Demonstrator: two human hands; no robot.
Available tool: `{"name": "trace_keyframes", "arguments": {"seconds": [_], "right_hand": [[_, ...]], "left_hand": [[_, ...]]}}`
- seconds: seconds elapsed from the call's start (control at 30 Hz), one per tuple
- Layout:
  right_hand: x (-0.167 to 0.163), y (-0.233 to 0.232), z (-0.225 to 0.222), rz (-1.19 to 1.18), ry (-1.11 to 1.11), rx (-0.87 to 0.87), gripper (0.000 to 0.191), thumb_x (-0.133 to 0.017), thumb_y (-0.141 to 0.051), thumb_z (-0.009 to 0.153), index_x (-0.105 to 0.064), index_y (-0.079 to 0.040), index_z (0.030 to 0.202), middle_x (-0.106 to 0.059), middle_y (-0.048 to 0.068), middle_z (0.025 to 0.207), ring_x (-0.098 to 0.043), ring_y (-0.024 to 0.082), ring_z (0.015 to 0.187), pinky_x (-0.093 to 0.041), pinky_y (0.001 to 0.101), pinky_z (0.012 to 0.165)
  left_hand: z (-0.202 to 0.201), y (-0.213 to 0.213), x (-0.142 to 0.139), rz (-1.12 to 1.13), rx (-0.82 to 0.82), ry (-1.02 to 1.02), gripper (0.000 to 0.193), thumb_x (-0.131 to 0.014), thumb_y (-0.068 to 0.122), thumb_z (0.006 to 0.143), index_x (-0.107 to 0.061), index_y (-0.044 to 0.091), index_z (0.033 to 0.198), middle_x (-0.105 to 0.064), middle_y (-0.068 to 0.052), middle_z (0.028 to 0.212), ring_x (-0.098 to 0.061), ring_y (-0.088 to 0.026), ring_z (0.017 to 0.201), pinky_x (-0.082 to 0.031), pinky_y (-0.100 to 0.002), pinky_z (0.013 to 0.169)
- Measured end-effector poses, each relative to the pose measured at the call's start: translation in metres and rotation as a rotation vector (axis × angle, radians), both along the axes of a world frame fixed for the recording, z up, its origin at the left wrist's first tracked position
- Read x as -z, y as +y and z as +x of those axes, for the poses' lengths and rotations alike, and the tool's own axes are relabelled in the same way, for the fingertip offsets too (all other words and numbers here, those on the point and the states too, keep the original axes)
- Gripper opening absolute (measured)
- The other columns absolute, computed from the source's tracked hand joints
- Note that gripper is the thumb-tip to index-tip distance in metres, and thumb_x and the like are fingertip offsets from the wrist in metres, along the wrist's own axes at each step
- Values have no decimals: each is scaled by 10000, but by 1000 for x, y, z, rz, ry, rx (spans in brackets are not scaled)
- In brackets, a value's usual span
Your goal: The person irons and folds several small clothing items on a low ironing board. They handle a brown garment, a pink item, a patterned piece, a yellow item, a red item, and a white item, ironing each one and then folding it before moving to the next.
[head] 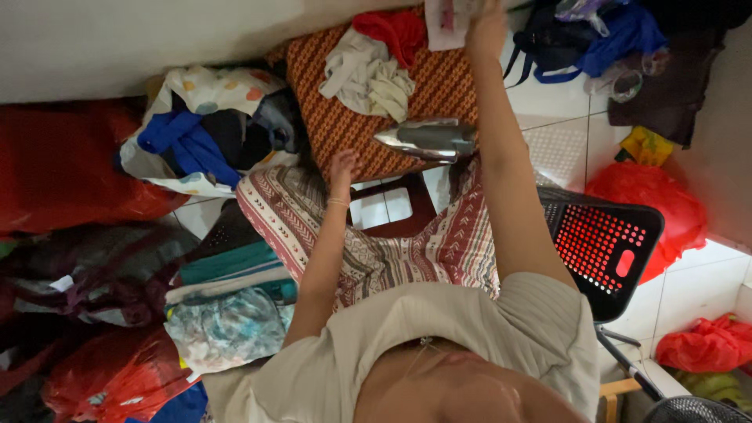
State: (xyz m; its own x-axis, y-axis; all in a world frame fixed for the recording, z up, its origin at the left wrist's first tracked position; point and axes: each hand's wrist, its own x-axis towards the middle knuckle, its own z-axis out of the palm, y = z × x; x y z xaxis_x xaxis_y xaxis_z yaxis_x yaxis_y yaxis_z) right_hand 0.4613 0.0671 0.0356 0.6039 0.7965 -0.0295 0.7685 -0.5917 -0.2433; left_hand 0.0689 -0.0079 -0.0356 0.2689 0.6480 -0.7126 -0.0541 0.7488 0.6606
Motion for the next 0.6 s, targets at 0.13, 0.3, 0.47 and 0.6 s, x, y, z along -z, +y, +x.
{"name": "trace_keyframes", "arguments": {"seconds": [0.13, 0.3, 0.47, 0.6], "right_hand": [[18, 2, -16, -101, 68, -304, 749, -640, -84, 966, -277, -85, 1622, -274, 224, 1659, -247, 450, 1501, -307, 597, 1230], [27, -2, -18, -325, 121, -242, 895, -650, -27, 896, -235, -229, 1663, -167, 125, 1702, -157, 427, 1528, -242, 714, 1131], [18, 1, -23, -74, -193, -410, 695, -705, -97, 897, -476, -145, 1551, -312, 202, 1610, -336, 467, 1428, -384, 654, 1053], [10, 11, -60, -118, 191, -709, 283, -669, -101, 945, -707, -118, 1225, -625, 173, 1341, -607, 358, 1270, -528, 478, 1103]], "left_hand": [[5, 1, 3, -47, 67, 42, 220, -628, 184, 1013, -611, 113, 1220, -732, -51, 1094, -709, -150, 875, -555, -283, 736], [10, 1, 2, 89, 181, 65, 233, -624, 254, 1031, -602, 89, 1195, -742, -72, 1050, -708, -157, 829, -554, -297, 716], [10, -2, 0, 132, 278, 96, 243, -611, 262, 1042, -606, 76, 1199, -733, -59, 1067, -700, -146, 851, -563, -289, 747], [14, -1, -6, 228, 255, -6, 261, -647, 241, 1025, -593, 55, 1201, -725, -92, 1066, -693, -168, 840, -549, -315, 749]]}}
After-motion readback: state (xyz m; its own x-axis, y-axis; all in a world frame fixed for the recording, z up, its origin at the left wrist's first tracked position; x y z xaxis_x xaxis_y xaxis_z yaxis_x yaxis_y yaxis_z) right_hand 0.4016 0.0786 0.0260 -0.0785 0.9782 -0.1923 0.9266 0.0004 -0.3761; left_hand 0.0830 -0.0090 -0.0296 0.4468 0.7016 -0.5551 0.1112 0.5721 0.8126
